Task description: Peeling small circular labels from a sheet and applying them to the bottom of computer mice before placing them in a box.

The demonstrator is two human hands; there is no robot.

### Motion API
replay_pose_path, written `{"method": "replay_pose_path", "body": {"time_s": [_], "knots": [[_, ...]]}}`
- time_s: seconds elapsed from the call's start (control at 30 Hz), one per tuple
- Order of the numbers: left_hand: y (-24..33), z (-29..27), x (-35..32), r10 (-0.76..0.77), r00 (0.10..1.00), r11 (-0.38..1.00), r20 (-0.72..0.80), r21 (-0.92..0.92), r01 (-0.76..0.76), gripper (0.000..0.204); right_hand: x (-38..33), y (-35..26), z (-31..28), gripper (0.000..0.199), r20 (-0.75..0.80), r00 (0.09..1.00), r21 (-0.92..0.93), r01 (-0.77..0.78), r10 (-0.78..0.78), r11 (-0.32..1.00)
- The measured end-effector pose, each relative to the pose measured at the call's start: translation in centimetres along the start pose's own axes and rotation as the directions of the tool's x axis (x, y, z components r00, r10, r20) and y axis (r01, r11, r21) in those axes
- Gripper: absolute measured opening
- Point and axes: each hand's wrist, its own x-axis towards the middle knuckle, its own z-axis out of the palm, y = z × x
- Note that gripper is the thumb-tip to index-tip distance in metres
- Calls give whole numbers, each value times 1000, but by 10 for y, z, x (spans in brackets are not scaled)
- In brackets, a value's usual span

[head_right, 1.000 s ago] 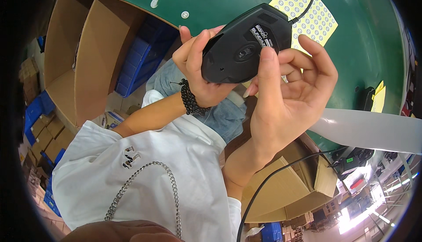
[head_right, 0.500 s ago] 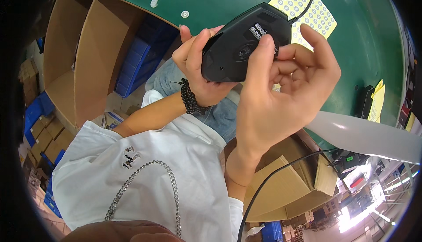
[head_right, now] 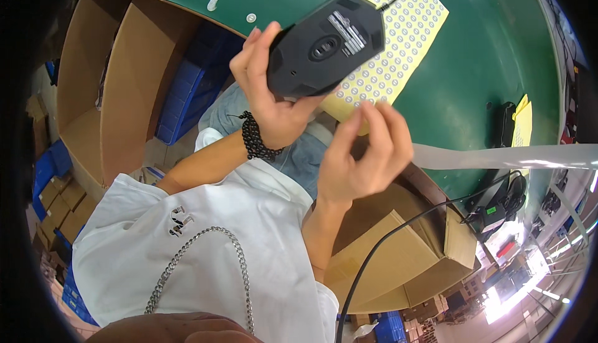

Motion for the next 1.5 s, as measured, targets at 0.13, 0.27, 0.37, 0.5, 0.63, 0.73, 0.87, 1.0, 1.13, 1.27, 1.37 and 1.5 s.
{"method": "replay_pose_path", "body": {"time_s": [0.13, 0.27, 0.37, 0.5, 0.63, 0.73, 0.87, 1.0, 1.13, 1.27, 1.37, 1.5], "knots": [[3, -14, 11, -124, 992, 991, -1, -40, 124, 91, -2, -1, 9, 31, 126, 992, 143, -2, -16, 990], [-9, -18, 11, -83, 997, 996, -1, -16, 83, 92, -3, 2, 10, 33, 165, 984, 139, 36, -59, 990], [-14, -16, 6, -44, 999, 999, -6, -6, 44, 92, -5, 3, 11, 33, 166, 983, 126, 53, -73, 991], [-16, -12, 1, 38, 999, 999, -22, 5, -38, 93, -9, 4, 15, 31, 126, 989, 94, 60, -72, 994], [-18, -11, 1, 68, 997, 998, -31, -13, -68, 94, -12, 6, 19, 30, 90, 990, 55, 107, -112, 993], [-20, -10, 0, 72, 997, 997, -26, -9, -72, 95, -9, 5, 19, 28, 92, 992, 89, 82, -90, 993], [-22, -10, -1, 78, 997, 997, -20, -7, -78, 95, -6, 0, 17, 26, 93, 995, 132, 29, -42, 991], [-22, -10, -1, 81, 997, 997, -16, -3, -81, 95, -6, -5, 17, 24, 94, 995, 168, -51, 36, 984], [-24, -10, -1, 87, 996, 996, -15, -2, -87, 96, -9, 2, 20, 25, 77, 993, 75, 86, -92, 993], [-24, -10, -1, 91, 996, 996, -14, -1, -91, 96, -12, 5, 20, 27, 72, 988, 30, 137, -139, 990], [-24, -9, -2, 84, 996, 996, -25, -14, -84, 94, -13, 4, 21, 28, 70, 986, 15, 148, -148, 989], [-24, -6, -3, 60, 996, 996, -60, -59, -64, 89, -12, 1, 21, 30, 62, 989, 10, 131, -131, 991]]}}
